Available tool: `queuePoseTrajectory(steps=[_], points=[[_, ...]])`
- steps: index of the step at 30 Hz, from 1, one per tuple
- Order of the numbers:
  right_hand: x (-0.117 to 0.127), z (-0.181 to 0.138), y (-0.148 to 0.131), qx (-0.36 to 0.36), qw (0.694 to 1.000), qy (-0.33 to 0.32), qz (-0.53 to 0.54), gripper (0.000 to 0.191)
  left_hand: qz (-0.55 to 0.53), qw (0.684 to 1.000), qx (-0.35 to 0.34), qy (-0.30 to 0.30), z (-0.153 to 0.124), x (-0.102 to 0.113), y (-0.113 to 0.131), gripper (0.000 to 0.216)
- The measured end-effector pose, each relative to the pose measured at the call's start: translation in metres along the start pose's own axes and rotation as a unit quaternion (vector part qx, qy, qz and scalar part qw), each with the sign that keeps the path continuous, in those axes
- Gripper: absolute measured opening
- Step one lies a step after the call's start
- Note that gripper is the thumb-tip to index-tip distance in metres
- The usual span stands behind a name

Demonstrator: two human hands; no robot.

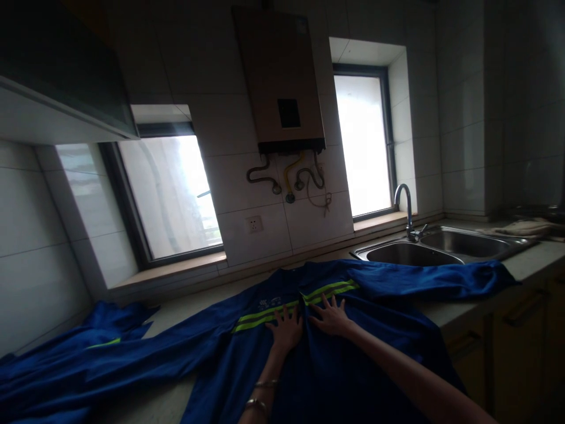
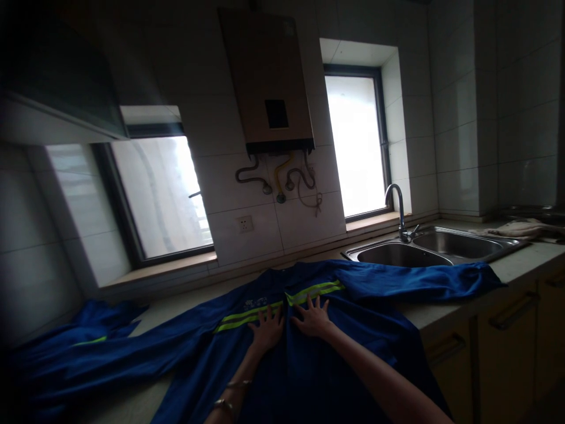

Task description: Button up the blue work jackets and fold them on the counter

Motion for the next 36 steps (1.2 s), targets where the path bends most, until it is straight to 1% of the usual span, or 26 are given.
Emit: queuePoseTrajectory(steps=[4, 11, 14, 16, 18, 20, 21, 22, 25, 26, 28, 30, 32, 36], points=[[-0.008, 0.025, 0.006, -0.005, 1.000, -0.016, -0.003, 0.069, 0.026, 1.000, 0.008, 0.008, 0.021, -0.001, -0.005, 0.056], [-0.015, 0.073, 0.016, -0.002, 1.000, 0.004, -0.007, 0.068, 0.022, 1.000, 0.003, 0.007, 0.069, -0.006, -0.014, 0.058], [-0.013, 0.084, 0.017, -0.007, 1.000, 0.006, -0.013, 0.065, 0.016, 1.000, -0.003, 0.011, 0.086, -0.008, -0.016, 0.059], [-0.005, 0.087, 0.014, -0.008, 1.000, 0.019, -0.017, 0.061, 0.012, 1.000, -0.005, 0.015, 0.093, -0.009, -0.018, 0.059], [0.012, 0.085, 0.007, -0.006, 0.997, 0.075, -0.027, 0.053, 0.008, 1.000, -0.006, 0.023, 0.096, -0.008, -0.018, 0.058], [0.031, 0.075, -0.007, 0.006, 0.988, 0.146, -0.040, 0.043, 0.006, 0.999, -0.008, 0.033, 0.096, -0.006, -0.018, 0.058], [0.035, 0.068, -0.017, 0.019, 0.986, 0.163, -0.039, 0.040, 0.005, 0.999, -0.009, 0.039, 0.095, -0.004, -0.018, 0.057], [0.035, 0.062, -0.027, 0.034, 0.986, 0.162, -0.035, 0.038, 0.003, 0.999, -0.009, 0.043, 0.094, -0.002, -0.018, 0.056], [0.014, 0.041, -0.059, 0.089, 0.992, 0.091, -0.019, 0.034, -0.006, 0.999, -0.009, 0.046, 0.089, 0.003, -0.016, 0.052], [0.007, 0.034, -0.066, 0.103, 0.992, 0.073, -0.019, 0.032, -0.010, 0.999, -0.010, 0.047, 0.088, 0.005, -0.016, 0.051], [0.001, 0.023, -0.070, 0.110, 0.992, 0.067, -0.008, 0.026, -0.019, 0.998, -0.009, 0.051, 0.086, 0.008, -0.016, 0.049], [0.001, 0.017, -0.061, 0.103, 0.990, 0.079, 0.048, 0.021, -0.026, 0.998, -0.008, 0.062, 0.085, 0.011, -0.017, 0.047], [0.000, 0.017, -0.044, 0.096, 0.981, 0.081, 0.145, 0.019, -0.033, 0.997, -0.008, 0.072, 0.084, 0.015, -0.017, 0.045], [-0.014, 0.020, -0.003, 0.051, 0.939, 0.064, 0.334, 0.016, -0.049, 0.992, -0.032, 0.112, 0.073, 0.036, -0.008, 0.037]])
Point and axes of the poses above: each hand's wrist, its own z-axis towards the middle knuckle, its own x-axis out of the back of the hand, y = z × x, the point moved 10 cm from there along z, towards the middle knuckle, and after that the axes turned 7 degrees about x, right-handed, at the moved point
